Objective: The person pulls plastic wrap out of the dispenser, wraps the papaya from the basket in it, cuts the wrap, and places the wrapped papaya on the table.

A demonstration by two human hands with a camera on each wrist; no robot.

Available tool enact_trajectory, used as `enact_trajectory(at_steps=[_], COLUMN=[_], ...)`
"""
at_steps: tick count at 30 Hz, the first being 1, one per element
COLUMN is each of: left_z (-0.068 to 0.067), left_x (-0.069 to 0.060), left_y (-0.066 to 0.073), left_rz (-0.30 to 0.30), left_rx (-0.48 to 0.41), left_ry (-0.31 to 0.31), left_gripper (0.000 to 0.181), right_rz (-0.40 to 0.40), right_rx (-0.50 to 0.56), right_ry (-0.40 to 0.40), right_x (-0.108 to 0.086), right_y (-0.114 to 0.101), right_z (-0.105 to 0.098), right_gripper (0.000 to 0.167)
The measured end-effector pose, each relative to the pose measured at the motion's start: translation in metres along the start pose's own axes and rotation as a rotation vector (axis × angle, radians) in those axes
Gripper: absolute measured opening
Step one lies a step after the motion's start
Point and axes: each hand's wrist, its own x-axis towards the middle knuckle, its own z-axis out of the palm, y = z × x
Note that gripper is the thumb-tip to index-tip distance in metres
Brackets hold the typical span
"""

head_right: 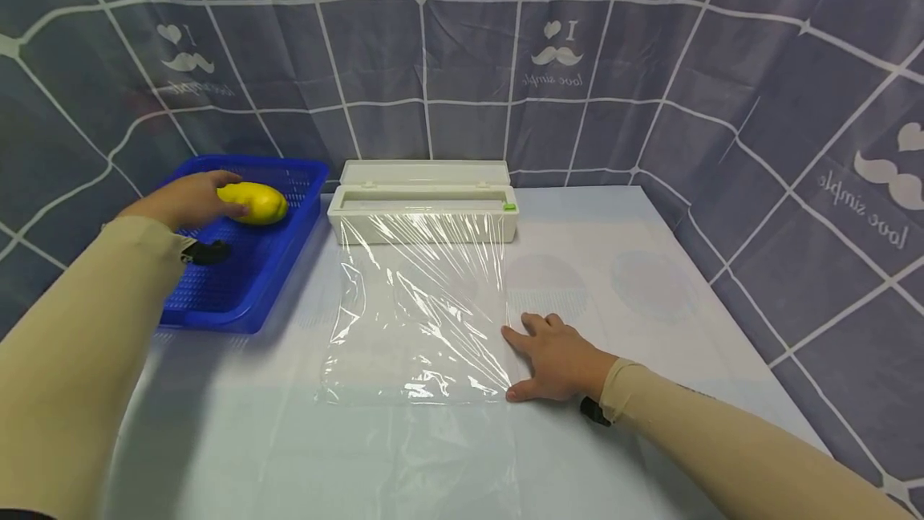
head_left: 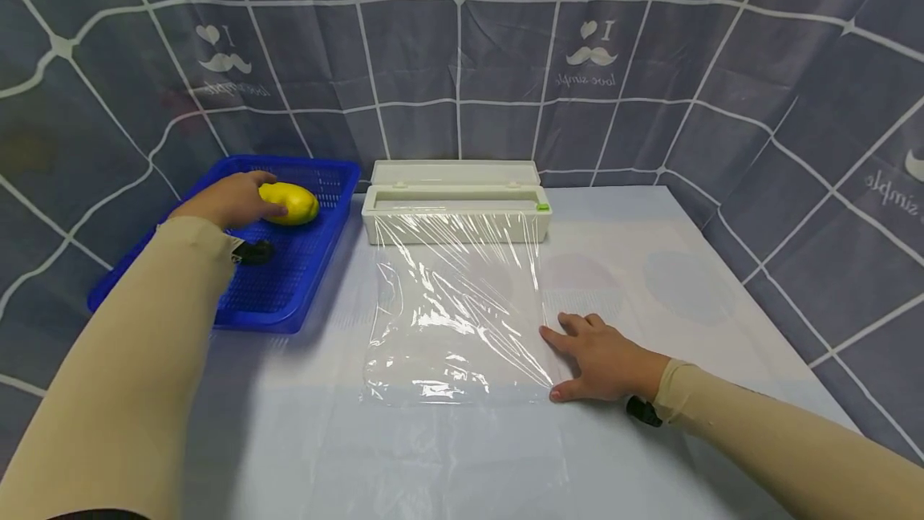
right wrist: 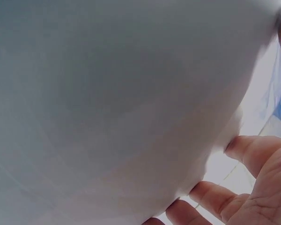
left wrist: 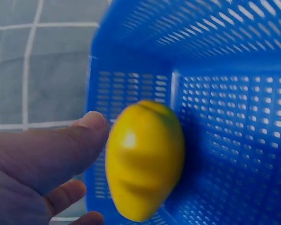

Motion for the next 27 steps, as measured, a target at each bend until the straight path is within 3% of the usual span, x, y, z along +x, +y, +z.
enact_trajectory(at_steps=[7,16,27], left_z=[0.011,0.020,0.020], left_x=[0.016,0.031,0.040], left_y=[-0.010,-0.028,-0.037], left_rz=[-0.009,0.030,-0.012], left_rx=[-0.020,-0.013,0.003], left_ry=[-0.007,0.011,-0.058], left_gripper=[0.078,0.083,0.093], right_rz=[0.001,0.006,0.040], right_rx=[-0.018,-0.001,0.033], right_ry=[0.008,0.005,-0.013], right_x=[0.000,-0.001,-0.001], right_y=[0.002,0.001,-0.003], right_z=[0.003,0.002,-0.001], right_gripper=[0.097,0.097,0.097])
